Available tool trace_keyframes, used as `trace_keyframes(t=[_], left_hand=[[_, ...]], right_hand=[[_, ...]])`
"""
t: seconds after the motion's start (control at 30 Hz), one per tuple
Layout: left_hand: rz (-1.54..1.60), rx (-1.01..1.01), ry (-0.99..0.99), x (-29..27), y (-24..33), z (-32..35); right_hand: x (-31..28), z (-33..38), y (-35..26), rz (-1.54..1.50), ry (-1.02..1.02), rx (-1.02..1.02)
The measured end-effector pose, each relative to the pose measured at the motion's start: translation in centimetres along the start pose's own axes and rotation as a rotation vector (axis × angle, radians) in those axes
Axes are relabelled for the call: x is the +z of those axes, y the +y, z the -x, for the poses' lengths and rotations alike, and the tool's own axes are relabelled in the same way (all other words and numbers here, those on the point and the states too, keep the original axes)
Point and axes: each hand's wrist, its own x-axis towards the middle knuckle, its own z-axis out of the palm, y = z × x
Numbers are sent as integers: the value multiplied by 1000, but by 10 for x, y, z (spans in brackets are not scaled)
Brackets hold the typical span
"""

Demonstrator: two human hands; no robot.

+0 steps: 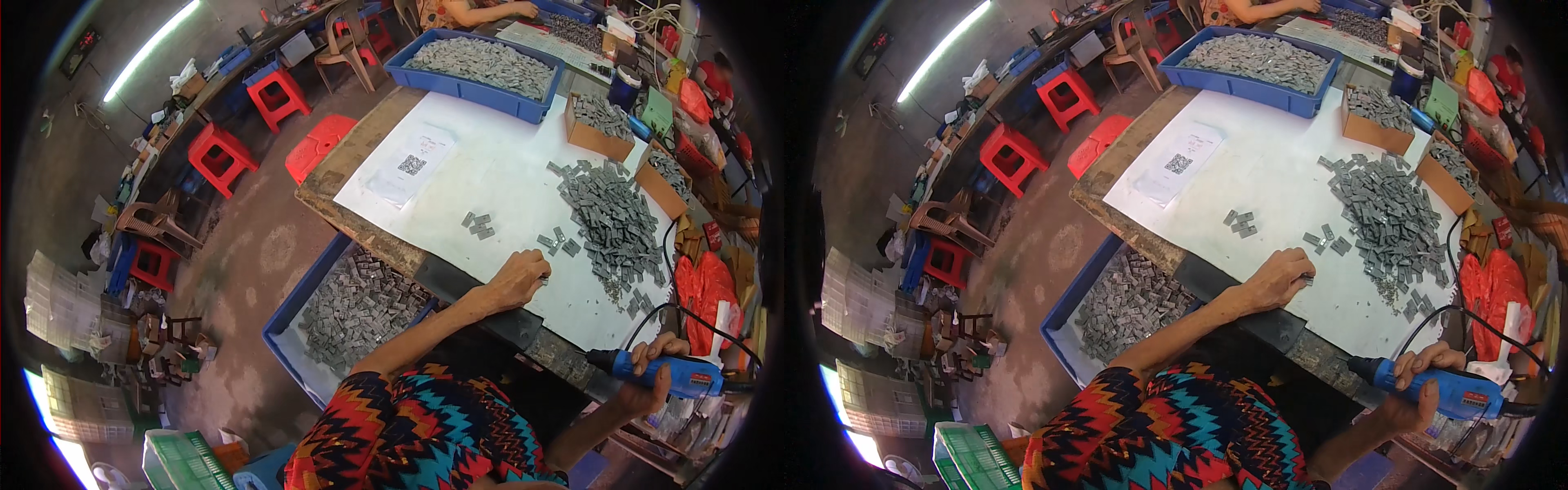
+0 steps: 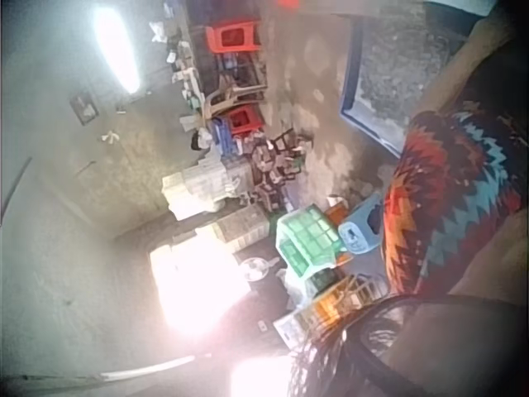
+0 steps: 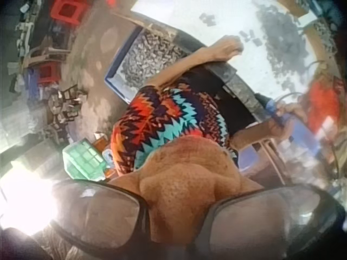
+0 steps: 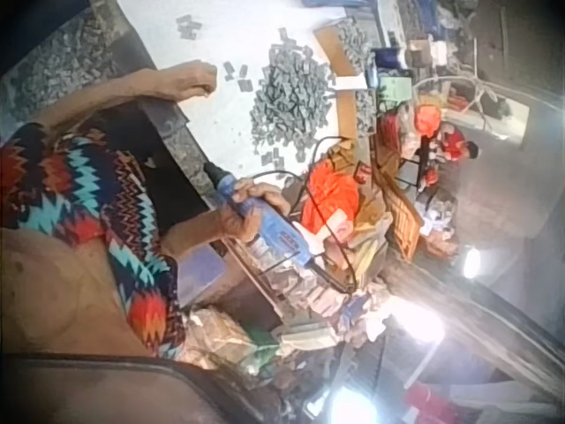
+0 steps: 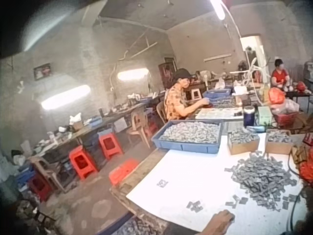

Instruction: Assembling small metal hardware components using an electric screwdriver.

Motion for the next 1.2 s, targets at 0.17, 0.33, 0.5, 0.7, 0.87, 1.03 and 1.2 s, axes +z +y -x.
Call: trace_keyframes(t=[0.17,0.33,0.5,0.7,0.87,1.03,1.2], left_hand=[[6,0,7,-4,1,-1],[14,-16,8,-2,7,2],[30,-32,0,3,9,9],[44,39,21,8,-4,1],[-5,-40,-32,-11,1,-6],[87,-207,-141,-5,16,-9],[86,-144,-108,-4,19,-3]], right_hand=[[-5,-5,4,30,99,-51],[-19,-4,1,-7,103,-14],[-30,-1,-1,17,151,-21],[-33,-3,-5,138,253,-97],[-19,-15,15,193,397,-233],[-28,-17,16,343,308,-245],[-27,-19,25,344,360,-237]])
